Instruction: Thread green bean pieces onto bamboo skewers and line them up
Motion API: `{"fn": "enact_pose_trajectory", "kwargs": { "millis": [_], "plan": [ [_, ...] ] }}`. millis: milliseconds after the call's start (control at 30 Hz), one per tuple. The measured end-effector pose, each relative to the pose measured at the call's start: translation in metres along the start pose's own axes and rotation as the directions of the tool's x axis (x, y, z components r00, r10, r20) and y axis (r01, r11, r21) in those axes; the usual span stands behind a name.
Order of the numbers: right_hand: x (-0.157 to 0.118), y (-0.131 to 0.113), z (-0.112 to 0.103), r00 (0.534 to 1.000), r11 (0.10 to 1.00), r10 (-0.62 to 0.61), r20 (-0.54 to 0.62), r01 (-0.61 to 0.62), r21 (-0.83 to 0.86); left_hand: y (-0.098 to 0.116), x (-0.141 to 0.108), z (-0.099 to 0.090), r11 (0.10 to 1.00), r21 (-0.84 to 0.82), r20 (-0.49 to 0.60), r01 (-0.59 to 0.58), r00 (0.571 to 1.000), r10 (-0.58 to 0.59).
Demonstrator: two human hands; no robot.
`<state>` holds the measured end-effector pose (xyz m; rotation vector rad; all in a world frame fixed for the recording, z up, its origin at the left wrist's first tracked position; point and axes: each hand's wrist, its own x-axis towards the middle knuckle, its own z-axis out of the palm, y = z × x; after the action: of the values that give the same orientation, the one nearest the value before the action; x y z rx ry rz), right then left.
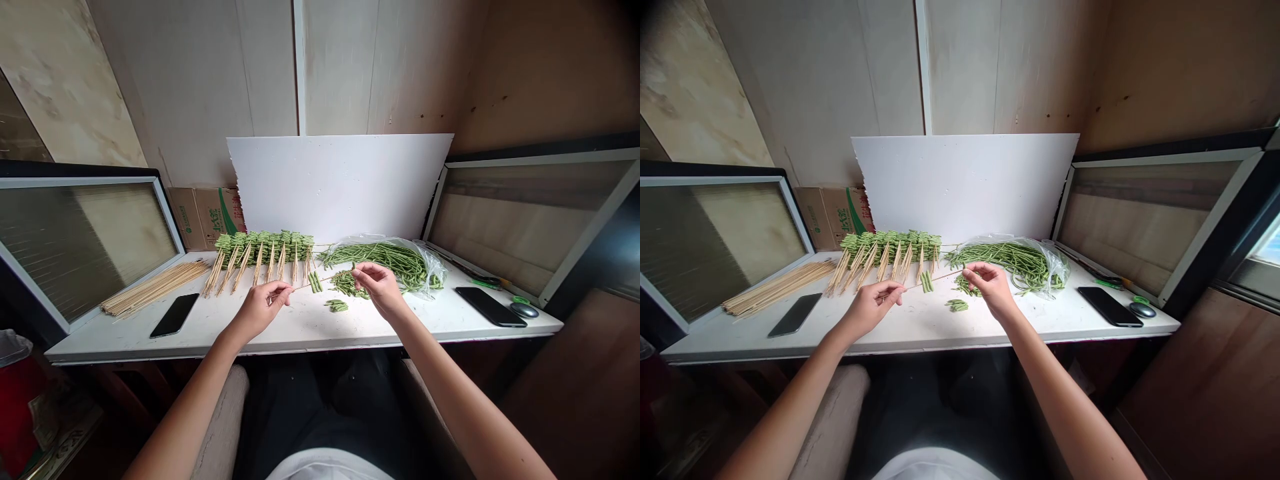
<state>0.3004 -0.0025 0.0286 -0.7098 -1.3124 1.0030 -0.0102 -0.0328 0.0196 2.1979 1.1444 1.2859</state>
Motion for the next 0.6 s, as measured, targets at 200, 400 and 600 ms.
{"fn": "enact_pose_trajectory", "kwargs": {
  "millis": [200,400,600],
  "plan": [
    [0.0005,-0.0014,0.0028,0.999,0.999,0.041,-0.036,-0.040,0.027,-0.0004,-0.0003,0.0048,0.997,0.039,-0.061,-0.068,0.996,0.070],
    [-0.0014,-0.0002,0.0059,0.999,0.999,0.019,-0.039,-0.017,0.050,0.0039,-0.0006,0.0009,0.988,0.135,-0.032,-0.070,0.997,0.075],
    [-0.0021,0.0055,0.0066,0.999,0.999,-0.018,-0.031,0.019,0.028,-0.0004,-0.0007,0.0016,1.000,0.021,0.039,0.007,0.999,-0.008]
  ]
}}
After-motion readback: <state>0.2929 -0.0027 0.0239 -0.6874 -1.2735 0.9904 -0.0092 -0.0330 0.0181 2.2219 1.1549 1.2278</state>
